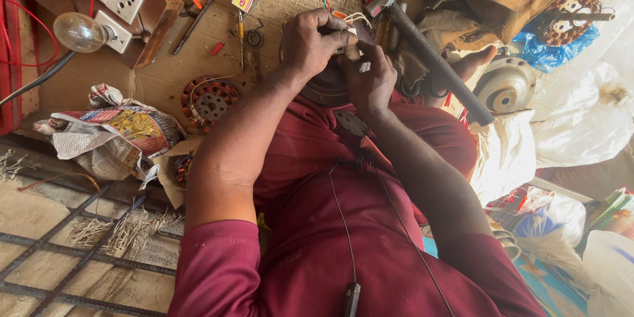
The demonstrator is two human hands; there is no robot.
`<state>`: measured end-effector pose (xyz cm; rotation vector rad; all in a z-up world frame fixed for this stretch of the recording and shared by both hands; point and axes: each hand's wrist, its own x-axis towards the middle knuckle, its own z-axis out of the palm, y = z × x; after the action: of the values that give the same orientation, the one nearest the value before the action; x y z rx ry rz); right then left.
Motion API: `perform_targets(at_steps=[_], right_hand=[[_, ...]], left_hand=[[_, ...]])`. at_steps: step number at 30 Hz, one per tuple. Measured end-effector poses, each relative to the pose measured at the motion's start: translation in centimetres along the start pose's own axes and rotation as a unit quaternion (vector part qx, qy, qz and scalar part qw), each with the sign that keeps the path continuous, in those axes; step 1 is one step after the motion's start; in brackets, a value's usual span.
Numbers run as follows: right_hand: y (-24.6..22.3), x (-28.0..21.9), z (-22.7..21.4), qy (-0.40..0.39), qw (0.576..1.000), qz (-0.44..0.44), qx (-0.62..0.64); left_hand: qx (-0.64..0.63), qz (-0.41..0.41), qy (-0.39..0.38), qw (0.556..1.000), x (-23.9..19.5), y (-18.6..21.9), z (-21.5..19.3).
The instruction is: The person repairs an electric motor by hand, using a screwdriver and pliers to adjust and connect wires on the motor's central hub. They then handle a stator component, inspecting its copper windings.
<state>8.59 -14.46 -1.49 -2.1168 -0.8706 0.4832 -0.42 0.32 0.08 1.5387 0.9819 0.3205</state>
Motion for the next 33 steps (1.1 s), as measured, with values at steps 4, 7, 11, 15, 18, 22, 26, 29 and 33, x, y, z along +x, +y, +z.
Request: perform_targets(at_steps=[4, 7, 11, 15, 18, 22, 26, 29, 33], right_hand=[[0.0, -0.3, 0.4, 0.002, 1.000, 0.013, -0.012], [0.0, -0.3, 0.6, 0.019, 0.998, -0.045, -0.036], [-0.1, -0.3, 0.6, 0.026, 0.997, -0.057, -0.040], [-0.1, 0.1, 0.2, 0.010, 1.000, -0.002, -0.012], [0.2, 0.7, 0.1, -0.012, 0.999, 0.024, 0.031], [1.0, 1.4, -0.1, -0.074, 0.992, 0.086, 0.060], [3.2, 2.8, -2.3, -0.182, 0.948, 0.152, 0.214], [6.4, 4.4, -4.6, -0.121, 0.945, 0.195, 0.234], [9.8, 4.9, -5.1, -0.138, 0.970, 0.181, -0.090]], left_hand=[[-0.028, 0.067, -0.001, 0.997, -0.8, -0.8, -0.1], [-0.005, 0.150, -0.007, 0.989, -2.2, -2.1, -0.6], [0.011, 0.088, 0.008, 0.996, -2.9, -3.9, -0.1], [0.007, 0.067, 0.021, 0.998, -2.9, -4.4, 0.3], [0.018, 0.073, 0.021, 0.997, -2.8, -4.3, 0.1], [0.053, 0.073, 0.023, 0.996, -2.8, -4.0, 0.3], [0.060, 0.094, 0.057, 0.992, -3.2, -3.5, 0.6], [0.044, 0.093, 0.059, 0.993, -3.2, -3.6, 0.5], [0.022, 0.074, 0.049, 0.996, -3.2, -3.7, 0.5]])
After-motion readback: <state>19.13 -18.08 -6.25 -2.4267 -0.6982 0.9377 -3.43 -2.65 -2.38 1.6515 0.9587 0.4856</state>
